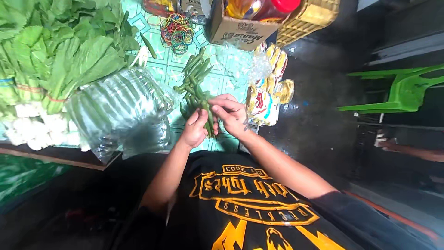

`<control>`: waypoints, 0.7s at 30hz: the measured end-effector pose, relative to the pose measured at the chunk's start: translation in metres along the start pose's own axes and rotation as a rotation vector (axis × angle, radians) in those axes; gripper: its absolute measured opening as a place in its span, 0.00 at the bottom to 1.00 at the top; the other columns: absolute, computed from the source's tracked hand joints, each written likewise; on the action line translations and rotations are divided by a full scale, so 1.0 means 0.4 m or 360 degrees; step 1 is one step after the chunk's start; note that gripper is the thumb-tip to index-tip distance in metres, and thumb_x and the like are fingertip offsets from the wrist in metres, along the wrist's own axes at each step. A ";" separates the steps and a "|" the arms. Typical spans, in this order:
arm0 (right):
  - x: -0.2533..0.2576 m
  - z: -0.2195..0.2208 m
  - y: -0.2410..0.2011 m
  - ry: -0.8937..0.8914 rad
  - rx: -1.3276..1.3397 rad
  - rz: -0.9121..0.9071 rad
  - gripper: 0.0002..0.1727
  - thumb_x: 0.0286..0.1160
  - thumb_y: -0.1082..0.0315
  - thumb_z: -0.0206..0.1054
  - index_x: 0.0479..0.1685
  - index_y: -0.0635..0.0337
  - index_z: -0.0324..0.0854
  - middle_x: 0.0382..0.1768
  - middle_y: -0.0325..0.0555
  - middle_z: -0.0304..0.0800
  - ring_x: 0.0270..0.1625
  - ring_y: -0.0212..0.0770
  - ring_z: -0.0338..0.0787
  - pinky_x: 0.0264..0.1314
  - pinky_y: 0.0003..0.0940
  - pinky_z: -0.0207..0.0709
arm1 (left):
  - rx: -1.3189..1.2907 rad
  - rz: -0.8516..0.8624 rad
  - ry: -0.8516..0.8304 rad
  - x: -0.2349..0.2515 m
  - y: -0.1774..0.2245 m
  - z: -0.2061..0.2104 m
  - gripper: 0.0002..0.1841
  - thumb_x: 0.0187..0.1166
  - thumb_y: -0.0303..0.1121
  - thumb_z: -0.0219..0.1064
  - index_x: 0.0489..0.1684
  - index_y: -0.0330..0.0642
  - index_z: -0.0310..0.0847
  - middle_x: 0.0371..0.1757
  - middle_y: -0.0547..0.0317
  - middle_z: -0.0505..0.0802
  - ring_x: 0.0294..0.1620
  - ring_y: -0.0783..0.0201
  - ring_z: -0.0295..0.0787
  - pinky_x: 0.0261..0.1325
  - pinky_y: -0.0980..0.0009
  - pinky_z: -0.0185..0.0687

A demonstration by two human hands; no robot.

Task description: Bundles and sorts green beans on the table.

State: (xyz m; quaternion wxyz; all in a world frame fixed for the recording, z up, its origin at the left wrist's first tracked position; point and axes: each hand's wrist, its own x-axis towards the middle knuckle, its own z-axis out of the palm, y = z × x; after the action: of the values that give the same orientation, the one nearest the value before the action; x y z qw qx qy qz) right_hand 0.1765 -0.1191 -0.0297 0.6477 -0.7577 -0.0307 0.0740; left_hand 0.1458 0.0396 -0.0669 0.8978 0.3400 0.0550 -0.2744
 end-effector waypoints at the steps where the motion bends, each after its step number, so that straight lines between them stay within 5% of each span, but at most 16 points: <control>1: -0.005 -0.009 0.002 -0.0081 0.0096 0.0034 0.13 0.83 0.72 0.64 0.59 0.63 0.90 0.55 0.46 0.89 0.47 0.36 0.90 0.52 0.32 0.90 | -0.0086 -0.0008 -0.0032 -0.014 -0.001 -0.004 0.22 0.89 0.57 0.52 0.67 0.52 0.73 0.43 0.57 0.88 0.34 0.63 0.88 0.36 0.65 0.89; 4: -0.029 -0.047 0.042 -0.0081 0.0190 0.0138 0.18 0.88 0.69 0.57 0.70 0.62 0.81 0.49 0.45 0.91 0.42 0.34 0.89 0.46 0.33 0.87 | -0.0221 -0.0021 -0.0049 -0.053 -0.004 -0.012 0.21 0.89 0.56 0.53 0.65 0.51 0.73 0.43 0.59 0.85 0.34 0.65 0.84 0.35 0.68 0.86; 6: -0.059 -0.083 0.089 -0.0019 -0.0132 0.0335 0.16 0.87 0.65 0.60 0.66 0.60 0.83 0.40 0.45 0.90 0.35 0.36 0.86 0.40 0.36 0.84 | -0.0256 0.0008 -0.0016 -0.072 -0.009 -0.014 0.21 0.90 0.54 0.52 0.67 0.50 0.72 0.43 0.58 0.84 0.34 0.64 0.84 0.35 0.68 0.86; 10: -0.149 -0.129 0.187 -0.0215 -0.1049 0.0511 0.15 0.77 0.59 0.72 0.54 0.58 0.89 0.47 0.54 0.91 0.51 0.53 0.90 0.57 0.60 0.83 | -0.0222 0.0085 0.0084 -0.108 -0.024 -0.014 0.18 0.89 0.51 0.56 0.66 0.51 0.73 0.44 0.58 0.85 0.38 0.62 0.85 0.42 0.63 0.88; 13: -0.186 -0.129 0.245 -0.0299 -0.1458 0.0380 0.16 0.75 0.60 0.74 0.59 0.54 0.89 0.56 0.55 0.89 0.58 0.57 0.90 0.59 0.60 0.85 | -0.0161 0.0150 0.0070 -0.127 -0.041 -0.008 0.17 0.87 0.48 0.61 0.66 0.53 0.73 0.46 0.57 0.85 0.41 0.60 0.86 0.46 0.58 0.89; 17: -0.177 -0.127 0.275 -0.0386 -0.1521 0.0304 0.08 0.78 0.63 0.69 0.45 0.58 0.88 0.52 0.55 0.88 0.59 0.56 0.89 0.62 0.58 0.84 | -0.0180 0.0167 0.0025 -0.138 -0.055 0.013 0.23 0.82 0.42 0.69 0.73 0.51 0.71 0.49 0.56 0.87 0.45 0.58 0.88 0.51 0.56 0.89; 21: -0.170 -0.136 0.231 -0.0389 -0.1246 0.0252 0.08 0.82 0.65 0.67 0.44 0.62 0.85 0.45 0.56 0.88 0.54 0.55 0.89 0.61 0.57 0.83 | -0.0242 0.0216 -0.0032 -0.142 -0.061 0.046 0.15 0.82 0.37 0.69 0.64 0.51 0.76 0.52 0.53 0.89 0.50 0.52 0.90 0.57 0.49 0.89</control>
State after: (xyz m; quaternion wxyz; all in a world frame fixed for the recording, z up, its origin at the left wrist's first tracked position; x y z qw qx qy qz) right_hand 0.1132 -0.1965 -0.1076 0.2948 -0.9323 -0.0747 0.1956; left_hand 0.0832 0.0386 -0.0508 0.9381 0.2710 0.0435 -0.2113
